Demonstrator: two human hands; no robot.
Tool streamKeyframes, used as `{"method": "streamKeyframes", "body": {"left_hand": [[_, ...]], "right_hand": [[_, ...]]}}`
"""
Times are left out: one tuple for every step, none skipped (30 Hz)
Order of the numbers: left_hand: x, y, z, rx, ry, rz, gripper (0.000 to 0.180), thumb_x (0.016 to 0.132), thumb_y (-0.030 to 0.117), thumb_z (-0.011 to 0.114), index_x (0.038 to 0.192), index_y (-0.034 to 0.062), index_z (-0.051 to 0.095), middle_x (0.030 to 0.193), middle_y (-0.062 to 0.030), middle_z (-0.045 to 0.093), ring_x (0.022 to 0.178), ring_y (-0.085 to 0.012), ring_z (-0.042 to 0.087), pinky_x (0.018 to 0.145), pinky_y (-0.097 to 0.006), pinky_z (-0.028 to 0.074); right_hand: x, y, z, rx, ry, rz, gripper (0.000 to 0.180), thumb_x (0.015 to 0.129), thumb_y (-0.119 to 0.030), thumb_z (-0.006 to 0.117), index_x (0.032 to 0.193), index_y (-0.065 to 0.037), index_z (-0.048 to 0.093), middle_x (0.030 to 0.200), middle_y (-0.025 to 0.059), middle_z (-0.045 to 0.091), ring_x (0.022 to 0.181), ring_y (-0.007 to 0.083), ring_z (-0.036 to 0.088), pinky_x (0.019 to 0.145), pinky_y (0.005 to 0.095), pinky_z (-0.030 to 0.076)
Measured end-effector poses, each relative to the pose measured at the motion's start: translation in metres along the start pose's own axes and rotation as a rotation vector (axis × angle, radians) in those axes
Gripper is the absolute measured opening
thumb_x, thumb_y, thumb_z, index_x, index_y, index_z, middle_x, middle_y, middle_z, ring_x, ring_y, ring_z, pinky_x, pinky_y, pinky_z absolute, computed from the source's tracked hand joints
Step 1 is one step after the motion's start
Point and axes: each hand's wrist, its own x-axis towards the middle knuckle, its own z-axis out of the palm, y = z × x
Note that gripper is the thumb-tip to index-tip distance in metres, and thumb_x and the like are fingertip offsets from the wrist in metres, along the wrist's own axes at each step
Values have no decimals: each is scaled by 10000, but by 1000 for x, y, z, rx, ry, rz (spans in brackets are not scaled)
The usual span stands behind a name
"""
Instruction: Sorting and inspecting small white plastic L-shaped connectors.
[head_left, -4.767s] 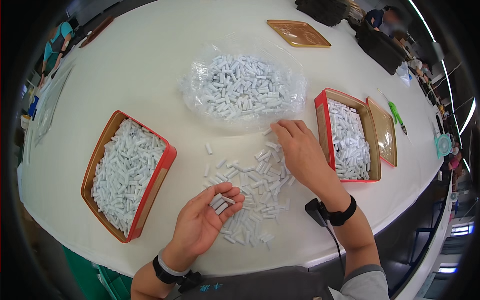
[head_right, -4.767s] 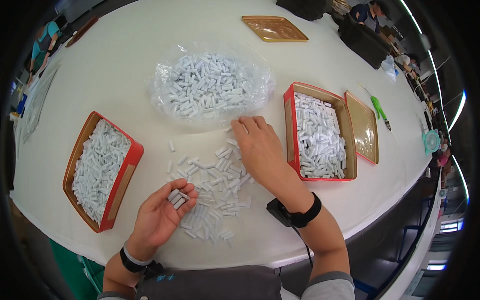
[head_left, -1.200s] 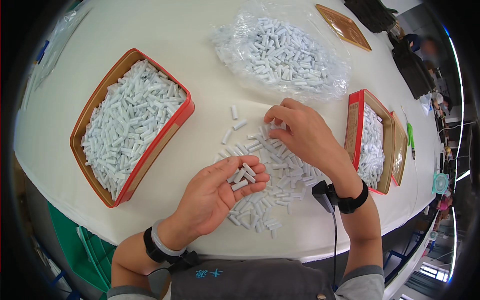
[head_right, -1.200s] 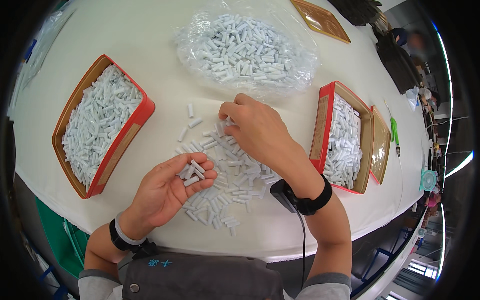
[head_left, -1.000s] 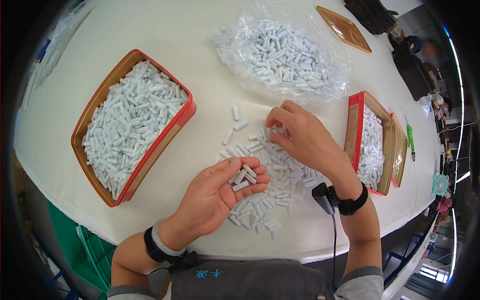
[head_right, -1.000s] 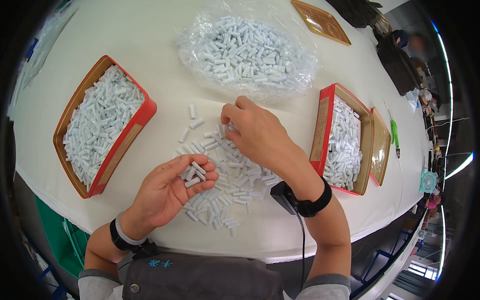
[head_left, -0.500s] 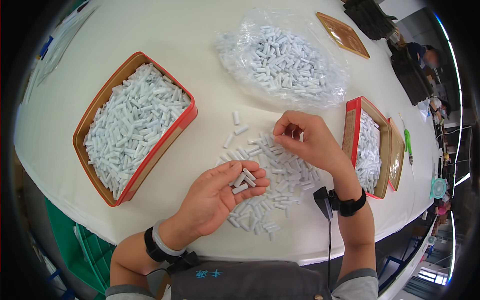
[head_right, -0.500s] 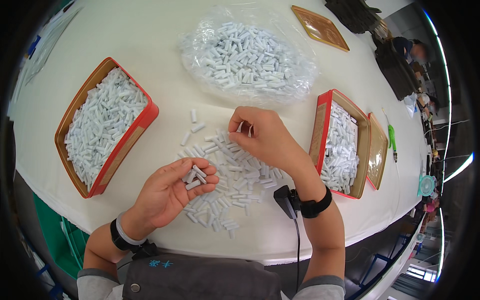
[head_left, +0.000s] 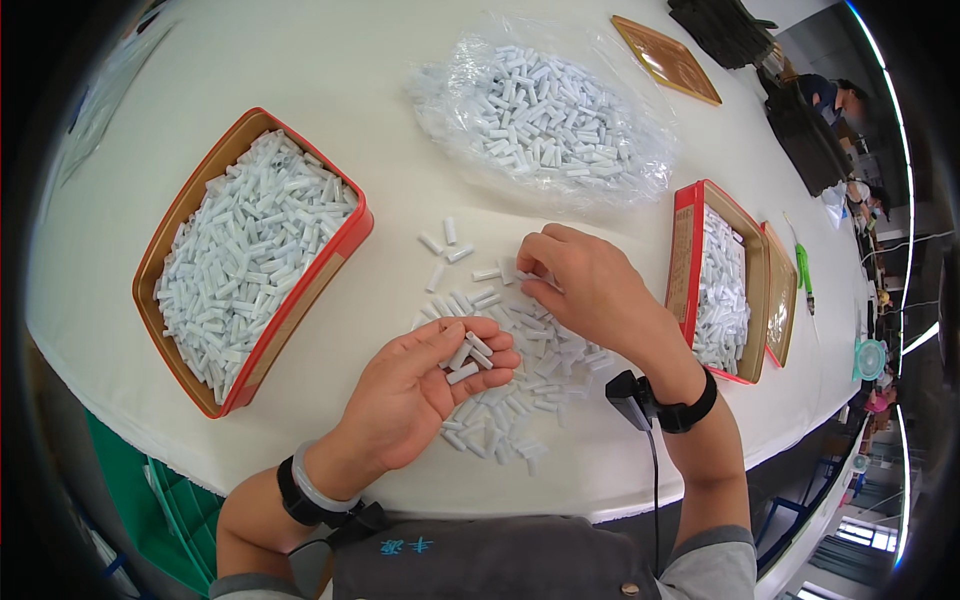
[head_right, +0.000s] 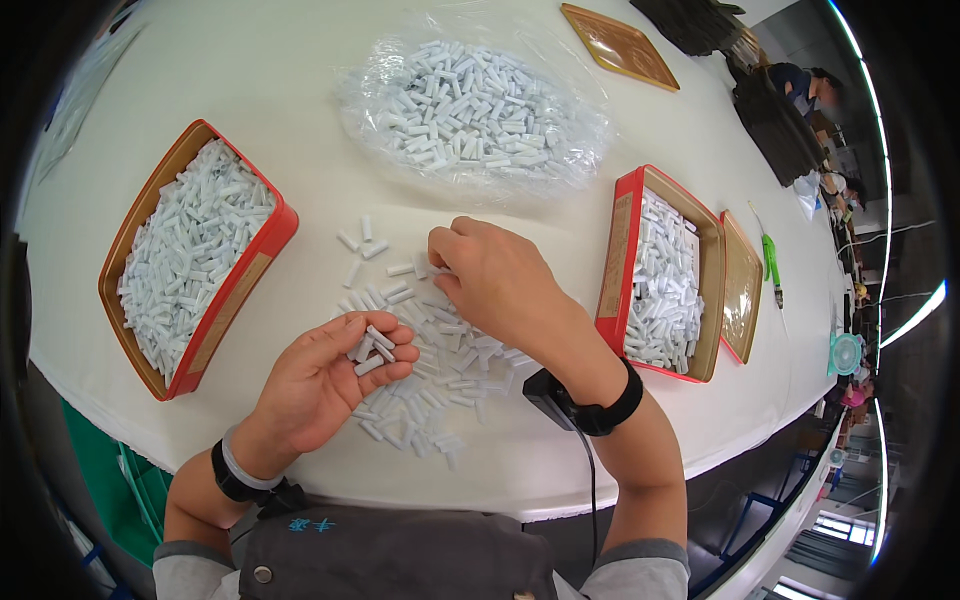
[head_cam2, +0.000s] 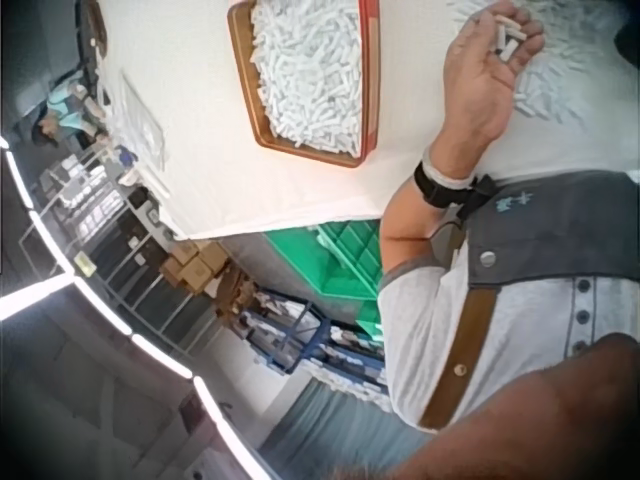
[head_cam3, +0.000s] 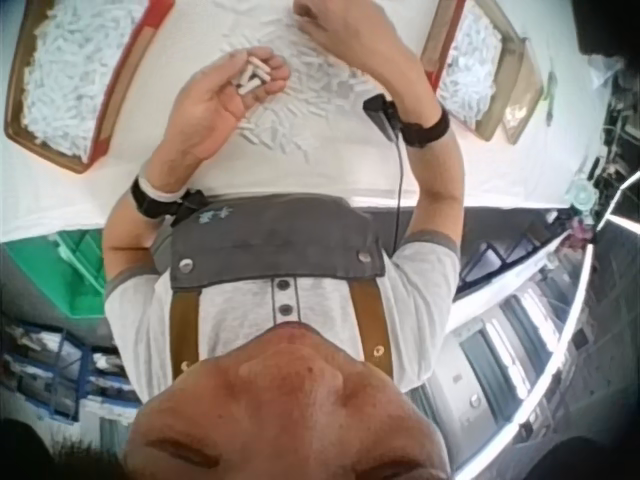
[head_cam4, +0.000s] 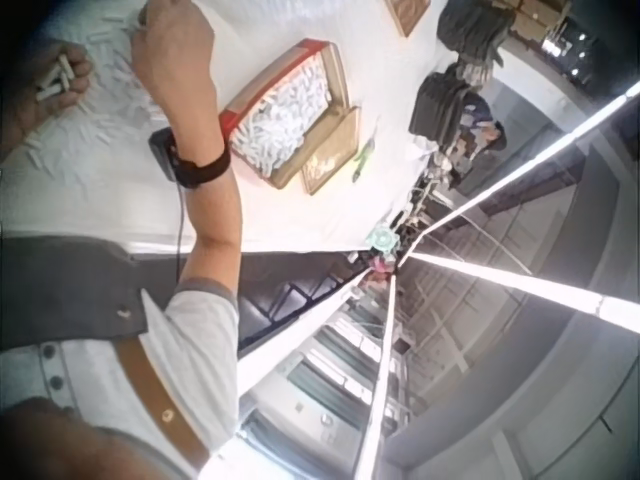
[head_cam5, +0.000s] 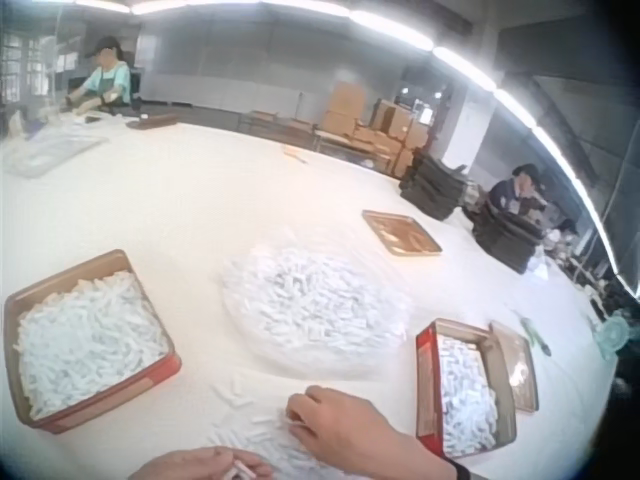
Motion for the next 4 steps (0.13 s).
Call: {"method": "streamKeyframes", "body": {"left_hand": [[0,0,0,-1,-6,-9,359,1120,221,434,1293,-54,587,1260,-183,636,1176,-281,659,1038,-395,546],[0,1,0,12,0,0,359,1120,221,434,1293,-55,585,1260,-180,635,1176,-284,658,1041,-397,544],[0,1,0,25,5,8,359,1120,221,434,1294,-55,584,1260,-178,633,1175,-286,658,1044,-398,541],[1,0,1,25,-1,0,359,1120,221,434,1294,-55,584,1260,-178,633,1175,-286,658,1044,-398,541]], "right_hand": [[-1,0,-5,53,-7,54,196,856,-106,768,1000,-50,648,915,106,658,860,293,683,738,416,533],[-4,-1,-11,106,-12,108,188,865,-93,760,1014,-53,653,932,91,674,851,266,690,736,398,533],[-8,-2,-17,104,-10,118,188,865,-93,760,1014,-53,653,932,91,674,851,266,690,736,398,533],[-15,-1,-24,111,-37,131,170,880,-93,751,1014,-47,656,950,99,686,855,255,695,743,393,537]]}}
